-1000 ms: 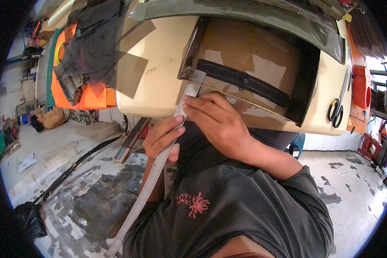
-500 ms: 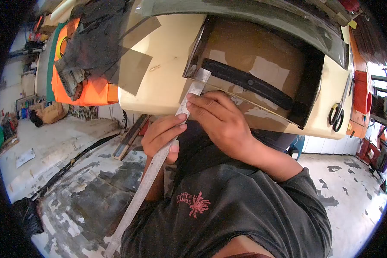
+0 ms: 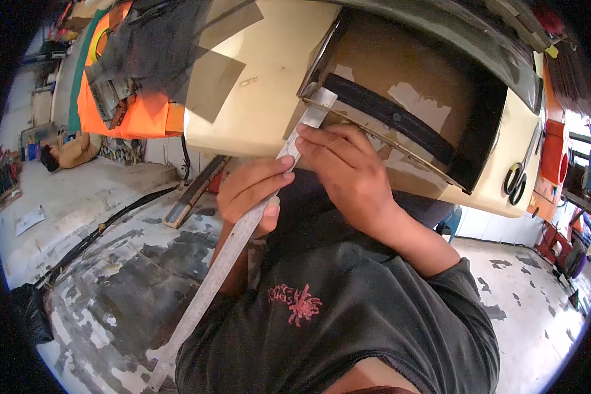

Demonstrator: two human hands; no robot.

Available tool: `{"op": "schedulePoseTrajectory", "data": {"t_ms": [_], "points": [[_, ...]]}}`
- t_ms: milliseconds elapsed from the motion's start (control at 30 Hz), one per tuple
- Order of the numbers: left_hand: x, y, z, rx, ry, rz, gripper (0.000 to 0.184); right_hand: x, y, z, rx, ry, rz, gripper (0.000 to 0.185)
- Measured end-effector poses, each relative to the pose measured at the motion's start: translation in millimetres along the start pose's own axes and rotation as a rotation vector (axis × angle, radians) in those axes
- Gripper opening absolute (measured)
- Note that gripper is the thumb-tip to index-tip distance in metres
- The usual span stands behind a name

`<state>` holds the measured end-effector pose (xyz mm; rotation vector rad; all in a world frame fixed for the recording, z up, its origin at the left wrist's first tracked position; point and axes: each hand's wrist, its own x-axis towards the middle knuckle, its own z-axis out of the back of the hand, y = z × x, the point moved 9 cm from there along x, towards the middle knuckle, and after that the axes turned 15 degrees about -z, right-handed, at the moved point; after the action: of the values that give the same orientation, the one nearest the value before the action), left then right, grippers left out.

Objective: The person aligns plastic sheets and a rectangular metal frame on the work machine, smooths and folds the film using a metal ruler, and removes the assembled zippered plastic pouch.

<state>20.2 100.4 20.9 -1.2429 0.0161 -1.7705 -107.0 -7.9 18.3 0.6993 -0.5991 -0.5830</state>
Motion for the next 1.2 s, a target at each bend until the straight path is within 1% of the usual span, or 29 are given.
{"op": "schedulePoseTrajectory", "data": {"t_ms": [233,500,767,833,1133,1200], "points": [[0.3,-0.6,0.4,0.026,0.049,-0.038,0.041,1.6,2.0,0.0,0.006,-0.007,-0.003,0.036],[-2.7,1.2,0.4,0.011,0.021,-0.063,0.040,3.8,1.6,0.8,0.011,-0.015,-0.027,0.031],[0.8,0.0,0.3,-0.001,0.013,-0.088,0.042,3.3,-0.2,0.2,0.011,-0.021,-0.029,0.033],[-0.5,1.6,-0.3,-0.001,0.021,-0.036,0.043,3.3,-0.6,1.1,0.018,-0.032,-0.036,0.033],[-4.4,1.9,-0.8,0.016,-0.016,-0.005,0.044,1.6,-2.6,0.9,0.040,-0.037,-0.052,0.036],[-3.1,0.8,-0.6,0.019,-0.016,-0.007,0.045,1.3,0.2,0.3,-0.011,-0.036,-0.005,0.037]]}}
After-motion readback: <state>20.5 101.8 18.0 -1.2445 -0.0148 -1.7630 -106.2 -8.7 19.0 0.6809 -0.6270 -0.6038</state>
